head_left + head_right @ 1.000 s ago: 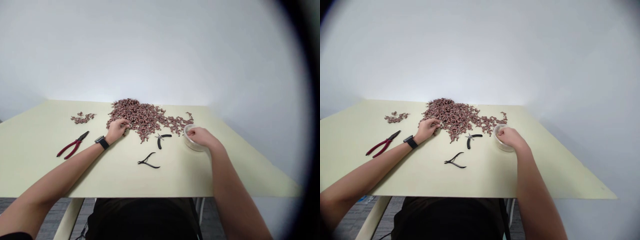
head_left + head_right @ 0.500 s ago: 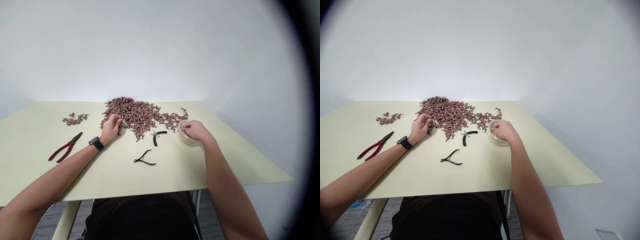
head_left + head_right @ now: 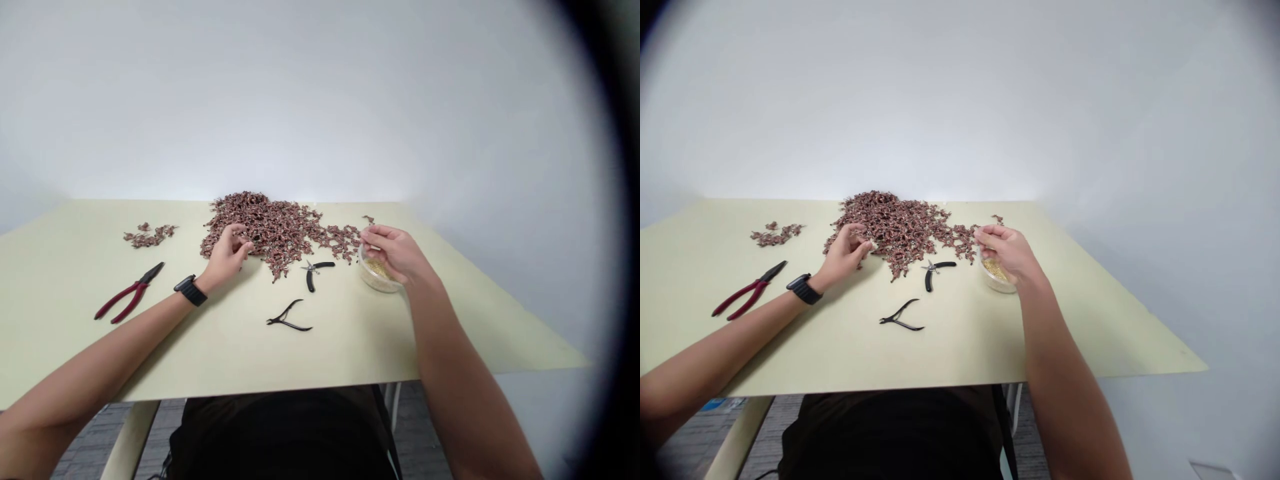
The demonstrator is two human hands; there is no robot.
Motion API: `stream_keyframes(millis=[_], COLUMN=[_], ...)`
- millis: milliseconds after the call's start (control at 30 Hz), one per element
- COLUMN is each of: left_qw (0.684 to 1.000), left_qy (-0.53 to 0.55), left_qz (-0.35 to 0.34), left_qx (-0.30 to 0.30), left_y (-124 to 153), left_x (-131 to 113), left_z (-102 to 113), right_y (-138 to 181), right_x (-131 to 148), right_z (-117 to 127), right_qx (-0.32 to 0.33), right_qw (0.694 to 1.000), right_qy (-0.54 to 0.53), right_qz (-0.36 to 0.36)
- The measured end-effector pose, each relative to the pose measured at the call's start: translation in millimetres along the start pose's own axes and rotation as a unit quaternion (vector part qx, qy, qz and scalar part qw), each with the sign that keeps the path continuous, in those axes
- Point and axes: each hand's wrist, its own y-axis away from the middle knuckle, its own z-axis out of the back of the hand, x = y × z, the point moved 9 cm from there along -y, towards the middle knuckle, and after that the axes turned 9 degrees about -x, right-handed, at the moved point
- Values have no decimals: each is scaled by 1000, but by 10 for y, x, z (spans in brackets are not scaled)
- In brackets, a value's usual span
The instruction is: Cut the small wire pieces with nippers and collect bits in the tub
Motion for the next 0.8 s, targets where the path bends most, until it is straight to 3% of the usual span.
stream_keyframes(millis=[133,267,367,500,800], left_qw=[992,988,986,985,979], left_qy=[97,92,55,24,-34], left_qz=[38,25,-8,-34,-103], left_qx=[72,124,158,167,173], left_y=[253,540,683,738,801], left_x=[-307,-674,-845,-881,-928], left_z=[-312,-523,-614,-654,-659], right_y=[283,696,937,1041,1022], right_x=[61,-59,-152,-231,-330], right_z=[-517,-1100,-1417,-1567,-1574], right_qx=[133,278,356,389,385], right_qw=[986,953,927,915,915], right_qy=[-80,-30,10,26,37], right_qz=[-53,-114,-117,-107,-118])
